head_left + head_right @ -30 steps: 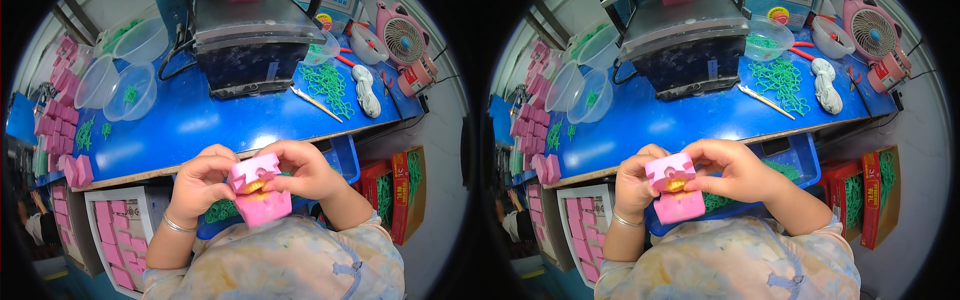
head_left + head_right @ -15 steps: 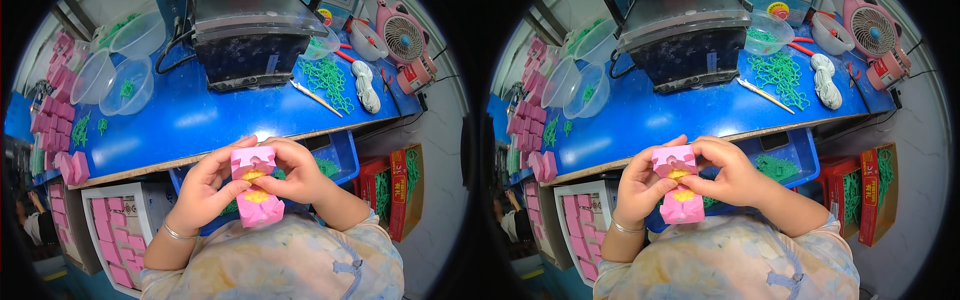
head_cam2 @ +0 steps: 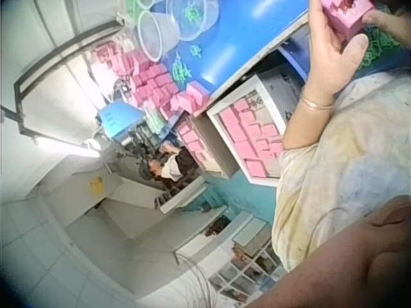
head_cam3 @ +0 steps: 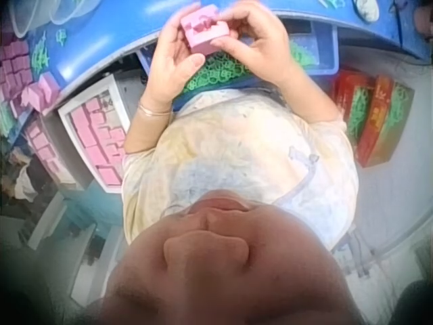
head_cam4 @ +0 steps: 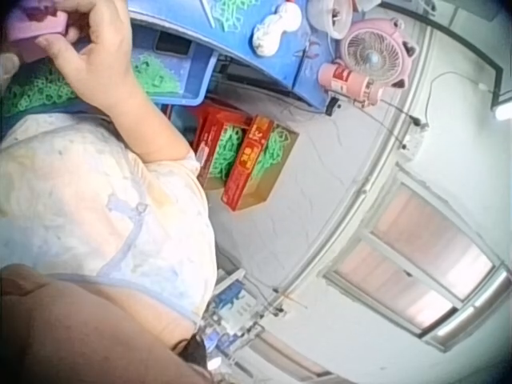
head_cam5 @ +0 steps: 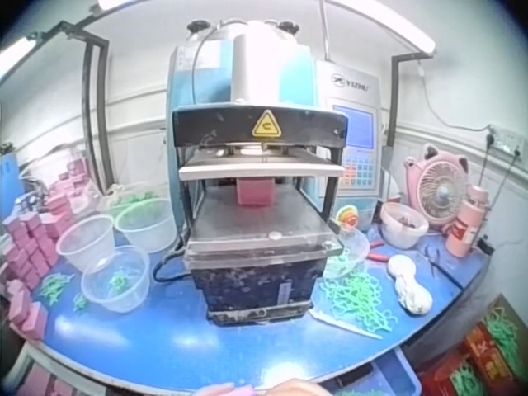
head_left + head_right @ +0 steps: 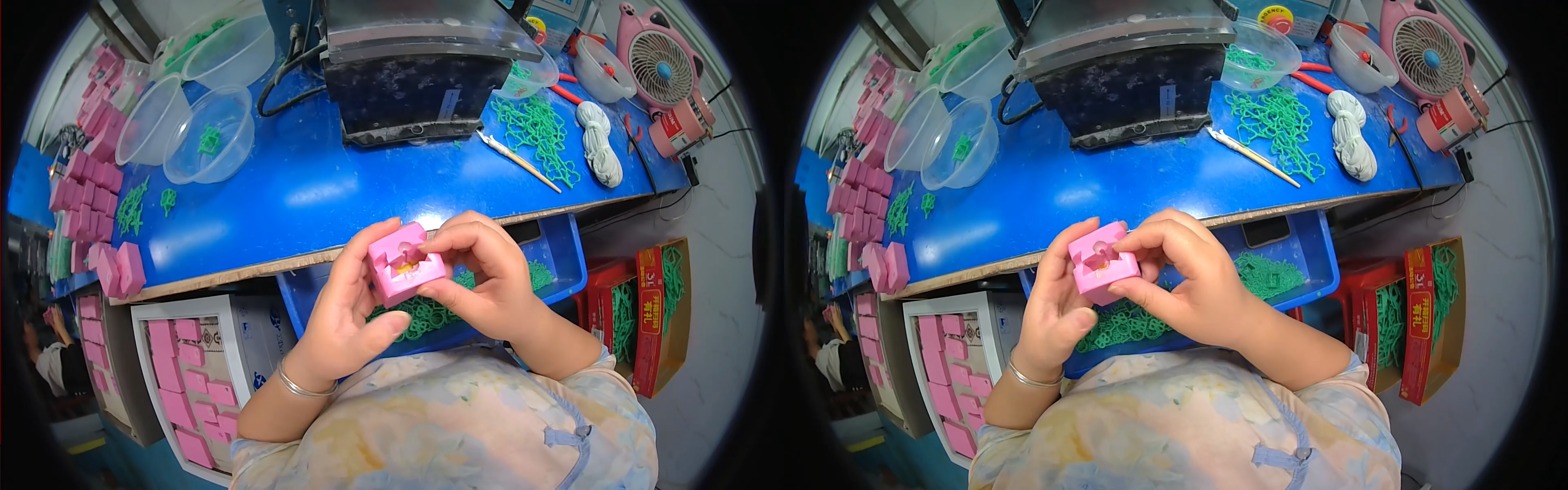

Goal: Assembling small colorful plastic components into larger toy units using a handheld mold and tweezers.

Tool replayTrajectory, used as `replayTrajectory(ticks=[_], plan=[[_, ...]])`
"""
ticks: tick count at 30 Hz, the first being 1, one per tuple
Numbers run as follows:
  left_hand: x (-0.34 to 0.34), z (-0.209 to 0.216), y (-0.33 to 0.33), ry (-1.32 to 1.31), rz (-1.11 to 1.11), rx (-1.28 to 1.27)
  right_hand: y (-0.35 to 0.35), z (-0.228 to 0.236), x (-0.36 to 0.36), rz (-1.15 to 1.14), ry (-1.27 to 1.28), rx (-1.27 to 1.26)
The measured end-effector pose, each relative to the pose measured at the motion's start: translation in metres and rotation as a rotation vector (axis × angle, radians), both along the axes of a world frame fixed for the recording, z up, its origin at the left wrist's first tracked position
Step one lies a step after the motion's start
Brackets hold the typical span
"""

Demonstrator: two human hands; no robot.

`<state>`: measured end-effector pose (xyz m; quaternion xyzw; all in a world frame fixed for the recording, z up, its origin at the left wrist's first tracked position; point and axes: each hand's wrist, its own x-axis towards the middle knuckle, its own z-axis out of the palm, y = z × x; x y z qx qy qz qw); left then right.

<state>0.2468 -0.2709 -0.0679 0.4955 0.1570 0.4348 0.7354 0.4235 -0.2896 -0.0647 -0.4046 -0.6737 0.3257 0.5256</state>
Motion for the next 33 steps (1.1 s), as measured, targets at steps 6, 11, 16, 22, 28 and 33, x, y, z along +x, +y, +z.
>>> replayTrajectory(ticks=[6,11,16,22,28,33], plan=[[-0.003,-0.008,-0.002,0.124,0.118,0.126,-0.003,0.001,-0.005,0.011,0.122,-0.192],[-0.009,-0.014,0.0,0.038,0.053,0.033,0.01,-0.003,0.003,0.156,-0.045,0.052],[-0.009,-0.016,-0.002,-0.039,-0.071,0.014,0.001,-0.01,-0.004,0.296,0.372,-0.297],[-0.002,0.015,-0.013,0.738,0.322,0.776,0.007,-0.005,-0.021,0.442,0.987,-0.855],[0.001,0.023,-0.014,1.01,0.482,1.015,0.0,-0.009,-0.021,0.431,0.827,-0.765],[0.003,0.02,-0.011,0.977,0.491,1.077,0.001,-0.009,-0.026,0.501,0.665,-0.665]])
